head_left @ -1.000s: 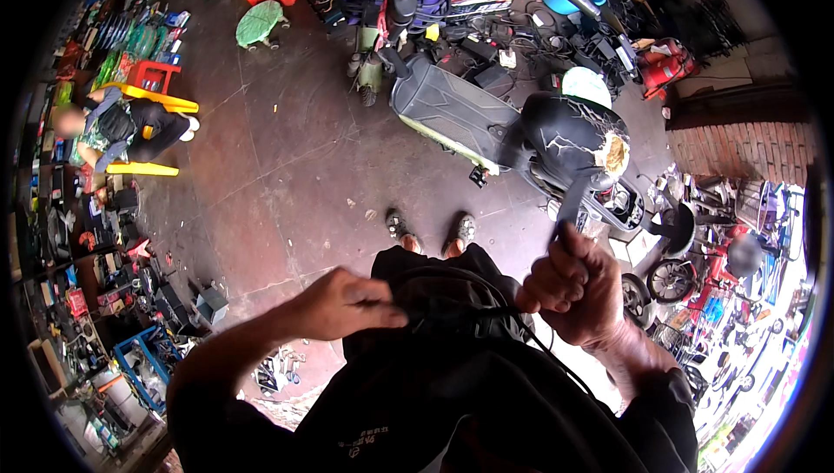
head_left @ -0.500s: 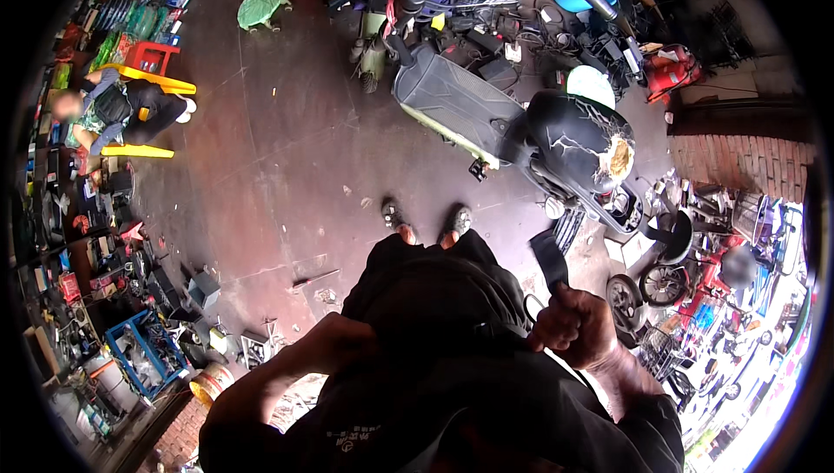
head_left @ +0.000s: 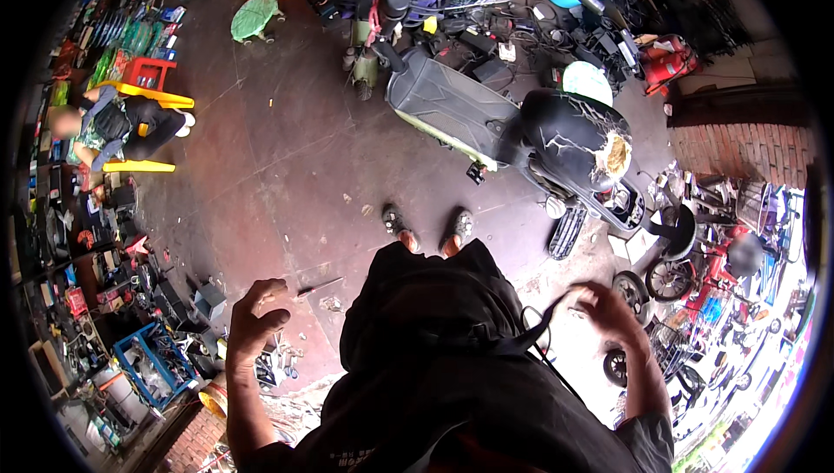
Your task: The person removes a floor mat from a motorcycle and then uses scissors and a screwdriver to remove the screws and the plastic housing from around the instrument cluster.
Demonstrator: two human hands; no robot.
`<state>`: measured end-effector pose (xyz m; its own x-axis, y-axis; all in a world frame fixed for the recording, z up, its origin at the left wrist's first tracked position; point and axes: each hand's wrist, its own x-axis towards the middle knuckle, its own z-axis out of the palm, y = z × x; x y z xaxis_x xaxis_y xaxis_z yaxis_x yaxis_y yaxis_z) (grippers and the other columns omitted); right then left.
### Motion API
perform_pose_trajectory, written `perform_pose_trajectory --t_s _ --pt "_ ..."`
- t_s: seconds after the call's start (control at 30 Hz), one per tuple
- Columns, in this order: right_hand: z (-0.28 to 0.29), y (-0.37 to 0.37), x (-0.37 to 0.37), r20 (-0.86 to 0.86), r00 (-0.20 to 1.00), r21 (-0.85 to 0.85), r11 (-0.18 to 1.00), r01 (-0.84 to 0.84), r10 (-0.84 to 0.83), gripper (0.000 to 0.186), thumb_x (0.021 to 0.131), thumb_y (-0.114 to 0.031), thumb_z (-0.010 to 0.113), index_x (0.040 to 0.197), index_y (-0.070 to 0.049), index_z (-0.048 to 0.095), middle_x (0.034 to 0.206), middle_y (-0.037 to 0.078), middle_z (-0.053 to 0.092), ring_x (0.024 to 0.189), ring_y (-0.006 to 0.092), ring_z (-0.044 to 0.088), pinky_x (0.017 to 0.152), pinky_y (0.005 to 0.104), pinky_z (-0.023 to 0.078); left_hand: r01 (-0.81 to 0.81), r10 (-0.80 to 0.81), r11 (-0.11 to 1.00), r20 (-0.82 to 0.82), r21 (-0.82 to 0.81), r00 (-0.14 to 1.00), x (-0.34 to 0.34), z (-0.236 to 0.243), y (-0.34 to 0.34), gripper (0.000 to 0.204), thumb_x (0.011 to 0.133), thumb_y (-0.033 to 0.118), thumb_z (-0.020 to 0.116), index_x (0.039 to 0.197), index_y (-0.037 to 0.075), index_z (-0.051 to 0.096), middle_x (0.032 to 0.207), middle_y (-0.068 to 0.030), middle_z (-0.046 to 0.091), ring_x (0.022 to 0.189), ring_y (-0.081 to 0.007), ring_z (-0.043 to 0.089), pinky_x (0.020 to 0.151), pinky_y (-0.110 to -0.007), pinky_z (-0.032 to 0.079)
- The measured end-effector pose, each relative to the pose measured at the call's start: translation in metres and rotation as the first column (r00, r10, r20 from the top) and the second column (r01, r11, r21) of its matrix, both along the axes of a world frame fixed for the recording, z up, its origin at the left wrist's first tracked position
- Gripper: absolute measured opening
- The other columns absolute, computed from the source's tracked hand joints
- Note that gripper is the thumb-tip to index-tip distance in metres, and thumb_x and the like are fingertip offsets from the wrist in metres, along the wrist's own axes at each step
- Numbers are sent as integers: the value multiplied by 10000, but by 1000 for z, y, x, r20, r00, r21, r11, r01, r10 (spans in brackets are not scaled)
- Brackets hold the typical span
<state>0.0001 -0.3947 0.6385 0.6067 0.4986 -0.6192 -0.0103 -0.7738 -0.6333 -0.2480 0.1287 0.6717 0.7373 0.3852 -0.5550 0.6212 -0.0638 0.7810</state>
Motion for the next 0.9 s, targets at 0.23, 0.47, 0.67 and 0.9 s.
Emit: perform_pose_trajectory --t_s 0.23,0.47,0.67,0.9 --pt "102 75 26 -435 844 266 940 -214 315 356 887 -396 654 904 -46 716 715 84 673 686 161 639 655 352 502 215 -366 810 -185 -546 912 46 12 -73 172 858 154 696 822 -13 677 698 -40 641 682 -91 593 670 -261 477" --pt "57 95 -23 -427 904 183 980 77 8 477 942 -455 570 884 13 636 613 70 524 610 169 490 599 342 409 215 -279 924 -175 -316 944 66 -21 -131 321 909 263 640 790 -35 637 676 -32 615 678 -55 534 628 -244 450" --pt "64 139 -20 -678 728 382 799 464 -99 259 977 -269 558 1018 -18 608 791 10 610 839 113 550 767 274 410 -127 212 726 45 -676 976 90 -4 -141 242 875 155 637 1025 -35 635 942 -97 644 829 -135 586 744 -273 462" --pt "55 177 -18 -661 746 395 882 255 80 191 948 -147 520 1058 9 526 868 96 606 847 164 570 739 330 446 504 -504 840 633 201 587 166 29 -137 196 799 60 706 976 20 632 1241 -177 593 1213 -321 518 1013 -476 373"
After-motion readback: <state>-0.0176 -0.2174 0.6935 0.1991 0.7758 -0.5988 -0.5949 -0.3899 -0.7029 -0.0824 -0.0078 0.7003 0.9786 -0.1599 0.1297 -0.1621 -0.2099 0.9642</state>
